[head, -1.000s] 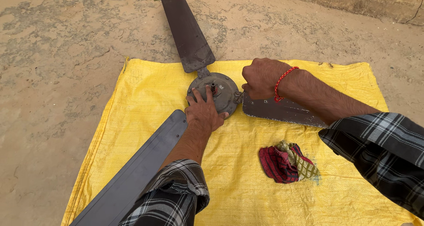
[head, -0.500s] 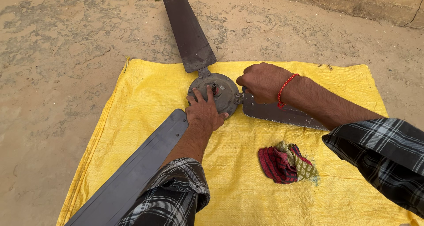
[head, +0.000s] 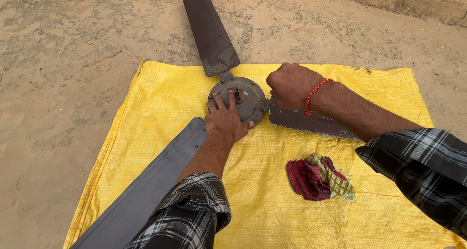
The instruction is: The person services a disassembled ceiling fan lying on a yellow tarp. They use pliers and a screwdriver to work on the motor hub, then lift each fan blade and wipe dust off both sides with a cloth, setting cleaned blades back on the tarp.
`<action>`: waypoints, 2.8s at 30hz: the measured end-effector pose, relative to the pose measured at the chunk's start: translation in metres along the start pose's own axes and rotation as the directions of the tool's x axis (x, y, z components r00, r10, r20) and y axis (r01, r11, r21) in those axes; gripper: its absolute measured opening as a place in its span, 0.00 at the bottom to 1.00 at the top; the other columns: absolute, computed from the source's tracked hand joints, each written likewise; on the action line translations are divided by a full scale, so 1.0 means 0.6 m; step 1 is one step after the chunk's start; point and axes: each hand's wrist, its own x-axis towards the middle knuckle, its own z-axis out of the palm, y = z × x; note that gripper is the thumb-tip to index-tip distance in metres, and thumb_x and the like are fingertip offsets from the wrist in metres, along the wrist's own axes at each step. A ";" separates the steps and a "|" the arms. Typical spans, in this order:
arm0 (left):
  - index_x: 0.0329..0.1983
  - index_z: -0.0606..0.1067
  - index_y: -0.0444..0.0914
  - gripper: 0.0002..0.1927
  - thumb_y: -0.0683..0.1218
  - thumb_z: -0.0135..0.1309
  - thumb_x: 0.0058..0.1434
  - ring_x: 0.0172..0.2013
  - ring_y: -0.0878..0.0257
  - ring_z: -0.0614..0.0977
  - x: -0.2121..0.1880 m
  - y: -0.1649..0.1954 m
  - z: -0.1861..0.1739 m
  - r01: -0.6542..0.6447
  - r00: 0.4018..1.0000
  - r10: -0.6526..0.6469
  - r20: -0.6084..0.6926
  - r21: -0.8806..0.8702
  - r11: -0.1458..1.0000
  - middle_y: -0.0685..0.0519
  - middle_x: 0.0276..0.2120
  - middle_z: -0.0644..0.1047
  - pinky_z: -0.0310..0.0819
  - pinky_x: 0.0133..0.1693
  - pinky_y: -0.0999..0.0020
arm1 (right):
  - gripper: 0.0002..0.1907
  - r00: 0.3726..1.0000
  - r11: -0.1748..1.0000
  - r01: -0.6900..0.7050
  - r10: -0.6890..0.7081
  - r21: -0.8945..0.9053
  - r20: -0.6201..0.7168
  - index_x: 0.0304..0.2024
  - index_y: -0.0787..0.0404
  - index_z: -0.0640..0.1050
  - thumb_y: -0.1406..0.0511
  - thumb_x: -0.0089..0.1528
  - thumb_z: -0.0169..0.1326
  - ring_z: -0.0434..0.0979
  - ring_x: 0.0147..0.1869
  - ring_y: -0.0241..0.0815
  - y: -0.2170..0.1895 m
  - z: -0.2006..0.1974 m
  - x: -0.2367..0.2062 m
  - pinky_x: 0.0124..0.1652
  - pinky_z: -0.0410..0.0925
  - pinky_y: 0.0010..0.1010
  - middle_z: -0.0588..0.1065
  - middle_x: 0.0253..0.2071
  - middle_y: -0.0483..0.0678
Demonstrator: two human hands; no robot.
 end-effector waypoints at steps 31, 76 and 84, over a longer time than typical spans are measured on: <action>0.80 0.32 0.44 0.61 0.76 0.50 0.61 0.74 0.32 0.49 0.004 0.002 0.002 0.004 1.000 -0.004 0.015 -0.004 1.000 0.30 0.76 0.38 0.79 0.55 0.47 | 0.20 0.891 0.731 0.165 0.178 0.662 -0.418 0.54 0.61 0.73 0.69 0.58 0.56 0.85 0.48 0.43 -0.019 0.042 -0.009 0.51 0.77 0.36 0.80 0.43 0.51; 0.80 0.31 0.43 0.60 0.76 0.49 0.62 0.74 0.32 0.48 0.007 0.002 0.001 0.001 1.000 -0.001 0.026 -0.011 1.000 0.30 0.76 0.37 0.78 0.56 0.47 | 0.17 0.771 0.589 0.304 0.310 0.749 -0.557 0.60 0.56 0.79 0.66 0.68 0.55 0.81 0.60 0.38 -0.012 0.065 -0.016 0.59 0.76 0.30 0.76 0.62 0.53; 0.80 0.31 0.44 0.60 0.76 0.49 0.62 0.74 0.32 0.47 0.007 0.001 0.001 0.003 0.999 -0.002 0.038 -0.015 1.000 0.30 0.76 0.36 0.76 0.57 0.46 | 0.18 0.790 0.716 0.202 0.285 0.669 -0.543 0.59 0.52 0.81 0.64 0.66 0.61 0.79 0.55 0.45 -0.018 0.068 -0.020 0.54 0.80 0.32 0.74 0.52 0.56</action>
